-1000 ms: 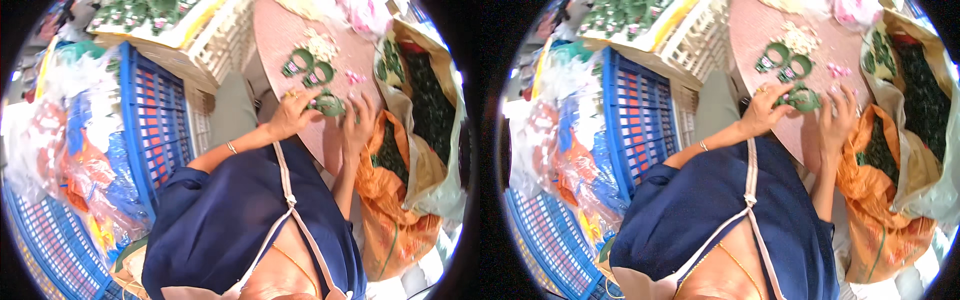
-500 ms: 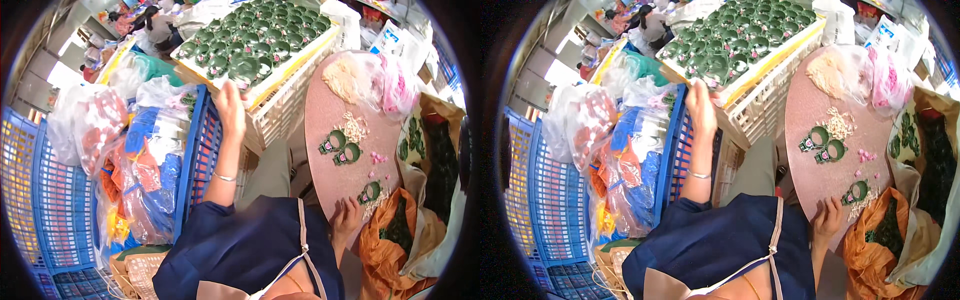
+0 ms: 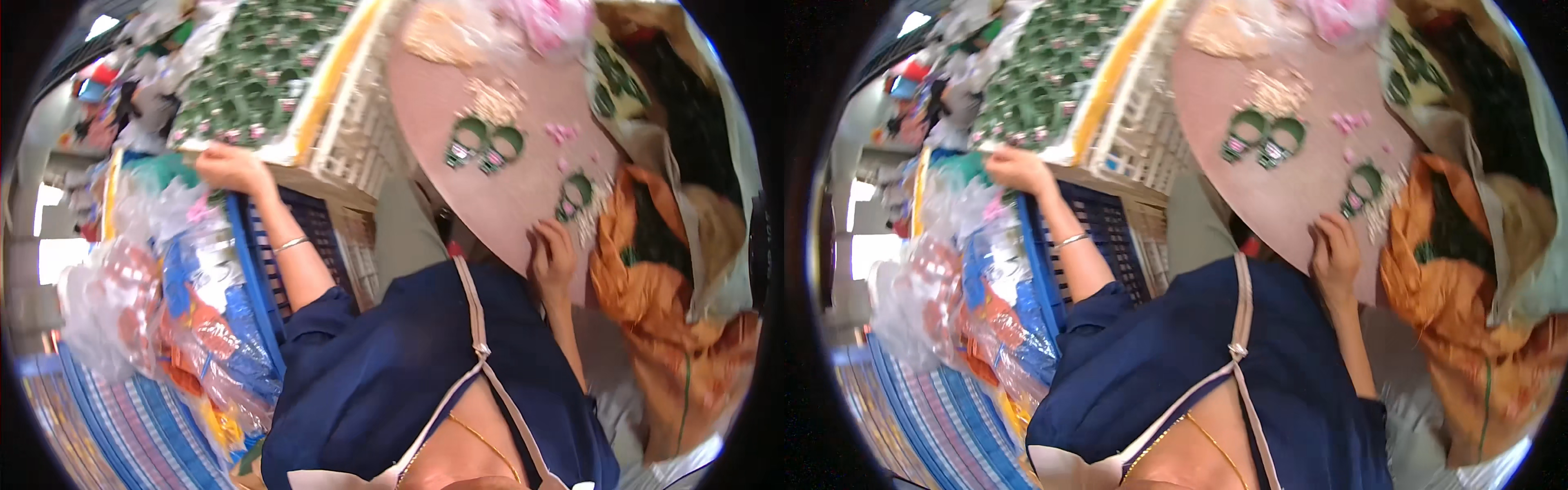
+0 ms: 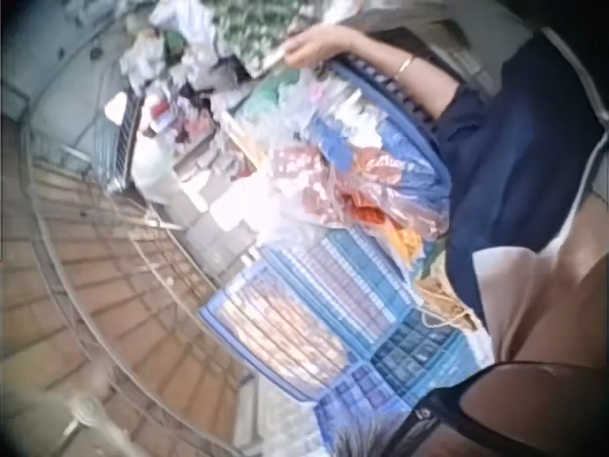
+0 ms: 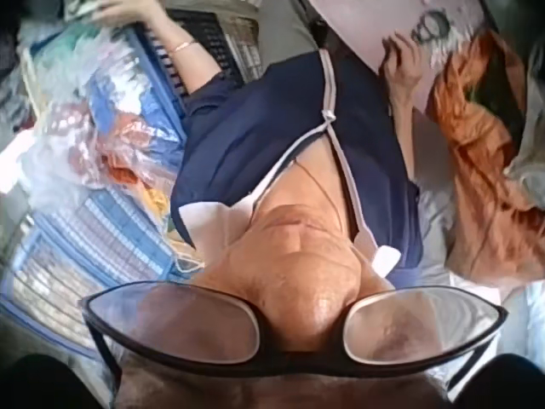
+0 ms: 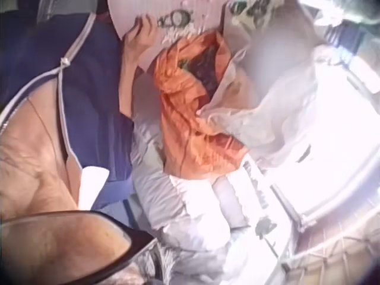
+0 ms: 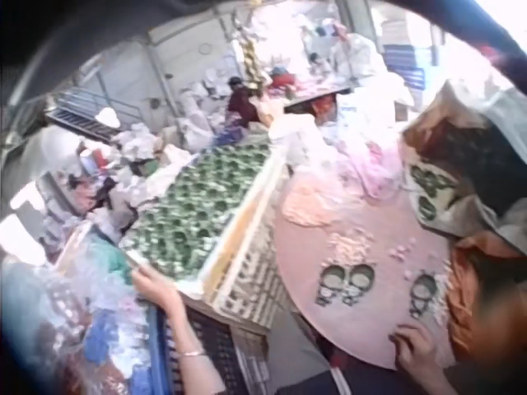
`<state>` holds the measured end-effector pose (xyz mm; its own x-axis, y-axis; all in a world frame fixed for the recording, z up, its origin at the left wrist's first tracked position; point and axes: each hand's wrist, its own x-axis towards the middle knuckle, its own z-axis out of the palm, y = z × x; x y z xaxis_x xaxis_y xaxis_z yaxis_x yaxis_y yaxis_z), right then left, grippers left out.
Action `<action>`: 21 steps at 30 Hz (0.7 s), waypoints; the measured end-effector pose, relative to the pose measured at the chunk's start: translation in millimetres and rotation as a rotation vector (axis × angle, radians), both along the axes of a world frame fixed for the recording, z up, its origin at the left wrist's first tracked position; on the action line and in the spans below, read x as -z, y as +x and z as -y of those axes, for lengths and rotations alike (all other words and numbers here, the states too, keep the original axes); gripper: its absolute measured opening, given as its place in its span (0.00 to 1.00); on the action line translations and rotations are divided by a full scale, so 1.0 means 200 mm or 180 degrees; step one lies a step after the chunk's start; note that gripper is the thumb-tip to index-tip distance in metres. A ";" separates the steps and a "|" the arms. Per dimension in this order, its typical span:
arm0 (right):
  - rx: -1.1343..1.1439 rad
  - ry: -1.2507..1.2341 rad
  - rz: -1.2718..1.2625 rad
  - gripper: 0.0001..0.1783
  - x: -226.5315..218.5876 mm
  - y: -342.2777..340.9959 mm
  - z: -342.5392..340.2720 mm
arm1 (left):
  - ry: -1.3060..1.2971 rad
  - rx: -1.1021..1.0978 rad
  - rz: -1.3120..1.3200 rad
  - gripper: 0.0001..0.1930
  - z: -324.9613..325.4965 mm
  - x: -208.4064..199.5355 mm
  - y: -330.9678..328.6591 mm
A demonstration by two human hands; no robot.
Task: The recorder is assembling small plastic decorative components by attaching floral pieces to green ring-shaped bases.
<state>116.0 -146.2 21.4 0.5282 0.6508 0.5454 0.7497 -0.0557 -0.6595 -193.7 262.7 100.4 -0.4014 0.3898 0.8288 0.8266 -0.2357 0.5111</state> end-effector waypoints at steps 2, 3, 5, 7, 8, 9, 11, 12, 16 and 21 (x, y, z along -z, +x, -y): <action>0.0119 0.0082 -0.0389 0.10 0.00 -0.01 0.00 | 0.0657 0.0315 0.0518 0.11 0.07 -0.04 0.08; 0.0220 0.0116 -0.0293 0.10 -0.01 0.00 -0.01 | 0.0749 0.0380 0.0404 0.09 0.13 -0.03 0.16; 0.0276 0.0186 -0.0335 0.10 -0.01 0.00 -0.02 | 0.0682 0.1063 0.0412 0.07 0.34 0.03 0.36; 0.0289 0.0154 -0.0282 0.10 0.00 0.01 -0.02 | 0.0122 0.2250 -0.0205 0.13 0.58 0.19 0.55; 0.0263 0.0169 -0.0234 0.10 0.00 0.01 -0.02 | -0.0311 0.2620 -0.0776 0.18 0.67 0.28 0.64; 0.0296 0.0115 -0.0129 0.09 -0.01 0.01 -0.01 | -0.0462 0.3091 -0.1205 0.22 0.76 0.33 0.74; 0.0287 0.0115 -0.0128 0.09 0.00 0.02 0.00 | -0.0681 0.3434 -0.1231 0.25 0.90 0.42 0.90; 0.0291 0.0138 -0.0122 0.09 0.01 0.02 0.00 | -0.0855 0.3448 -0.1103 0.26 0.94 0.44 0.94; 0.0416 0.0182 -0.0292 0.10 0.02 0.01 0.03 | -0.1244 0.3322 -0.0851 0.28 0.97 0.52 1.04; 0.0851 0.0279 0.0283 0.13 0.02 0.04 0.04 | -0.1279 0.3260 -0.0666 0.25 0.99 0.53 1.03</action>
<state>124.0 -155.2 16.8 0.6223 0.4433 0.6451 0.7710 -0.2048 -0.6030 12.7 65.2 -5.1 0.3948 0.7109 0.5820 0.4158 -0.7031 0.5768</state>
